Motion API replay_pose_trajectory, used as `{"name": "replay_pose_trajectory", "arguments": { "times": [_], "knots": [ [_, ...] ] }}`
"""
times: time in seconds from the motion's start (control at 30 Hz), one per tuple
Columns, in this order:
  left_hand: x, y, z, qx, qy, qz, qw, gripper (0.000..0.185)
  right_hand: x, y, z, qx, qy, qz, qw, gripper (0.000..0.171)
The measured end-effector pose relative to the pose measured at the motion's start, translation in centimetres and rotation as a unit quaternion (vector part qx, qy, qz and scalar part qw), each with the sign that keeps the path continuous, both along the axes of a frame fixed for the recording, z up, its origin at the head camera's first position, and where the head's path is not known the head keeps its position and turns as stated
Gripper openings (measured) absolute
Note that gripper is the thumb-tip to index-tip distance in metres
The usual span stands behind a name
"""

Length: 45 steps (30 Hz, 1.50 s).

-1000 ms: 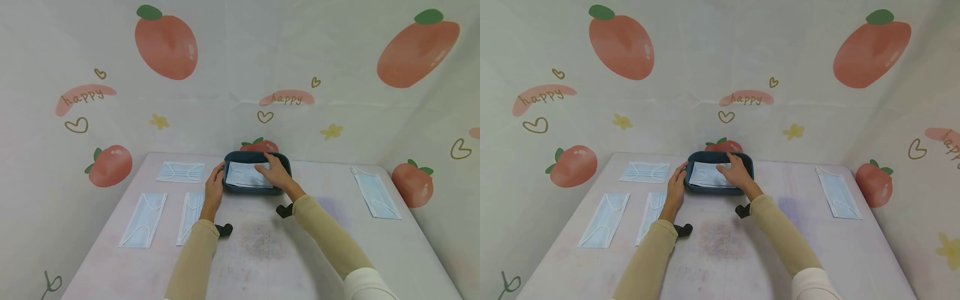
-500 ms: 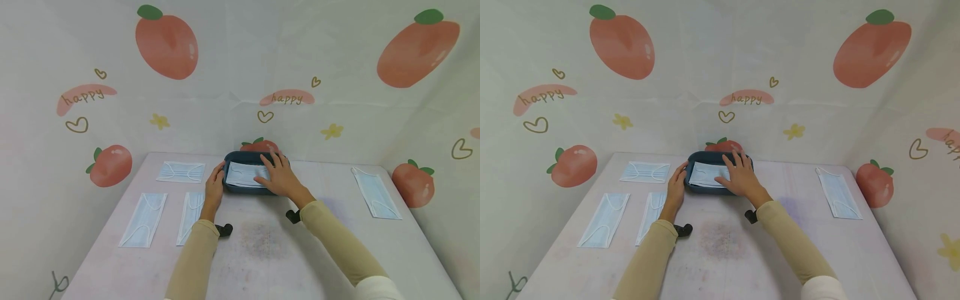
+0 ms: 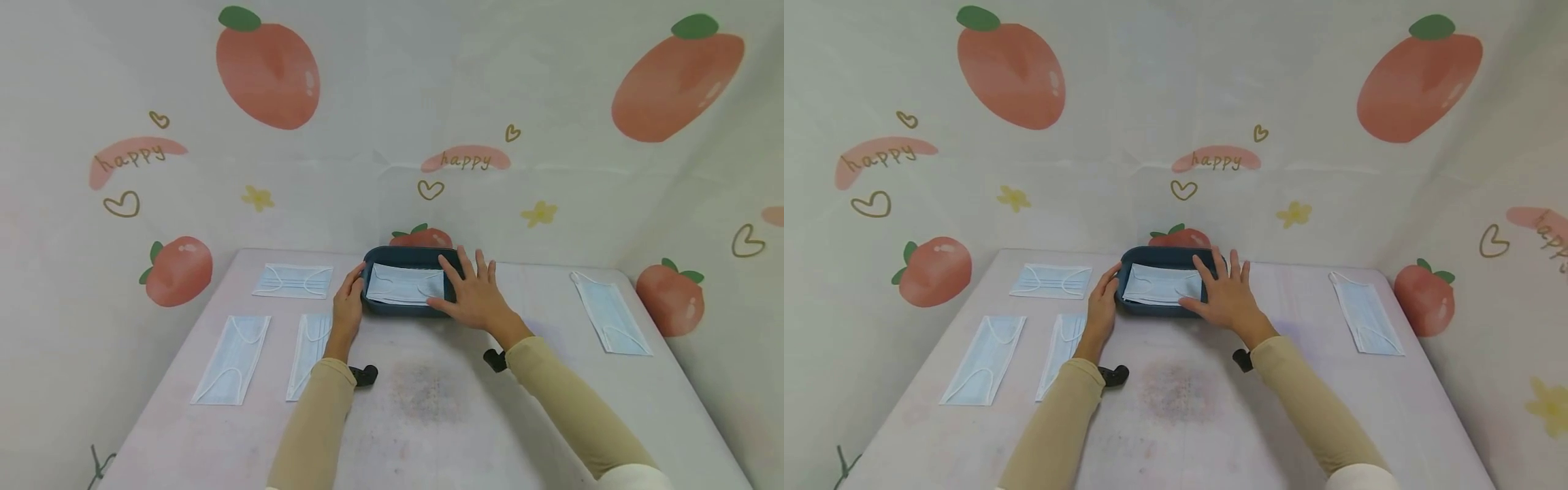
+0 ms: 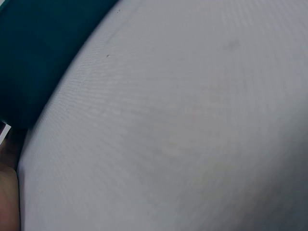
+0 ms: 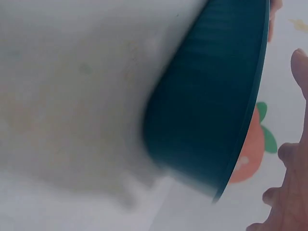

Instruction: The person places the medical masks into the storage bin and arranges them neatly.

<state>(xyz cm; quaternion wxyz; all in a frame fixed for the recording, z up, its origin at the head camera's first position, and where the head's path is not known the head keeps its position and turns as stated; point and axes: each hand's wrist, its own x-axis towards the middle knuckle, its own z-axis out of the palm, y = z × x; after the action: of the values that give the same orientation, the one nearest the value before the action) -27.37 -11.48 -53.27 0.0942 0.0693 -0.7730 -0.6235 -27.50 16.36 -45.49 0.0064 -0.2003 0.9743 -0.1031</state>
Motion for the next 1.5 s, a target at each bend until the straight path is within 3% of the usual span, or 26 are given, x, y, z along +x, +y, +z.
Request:
{"name": "replay_pose_trajectory", "arguments": {
  "times": [0.97, 1.5],
  "knots": [
    [0.1, 0.0, 0.1, 0.004, 0.006, -0.003, 1.0000, 0.040, 1.5, 9.4, -1.6, -0.018, -0.035, -0.106, 0.994, 0.099],
    [0.1, 0.0, 0.1, 0.004, 0.008, -0.004, 0.9999, 0.040, 3.3, 14.5, -2.2, -0.035, -0.061, -0.154, 0.986, 0.101]
  ]
}}
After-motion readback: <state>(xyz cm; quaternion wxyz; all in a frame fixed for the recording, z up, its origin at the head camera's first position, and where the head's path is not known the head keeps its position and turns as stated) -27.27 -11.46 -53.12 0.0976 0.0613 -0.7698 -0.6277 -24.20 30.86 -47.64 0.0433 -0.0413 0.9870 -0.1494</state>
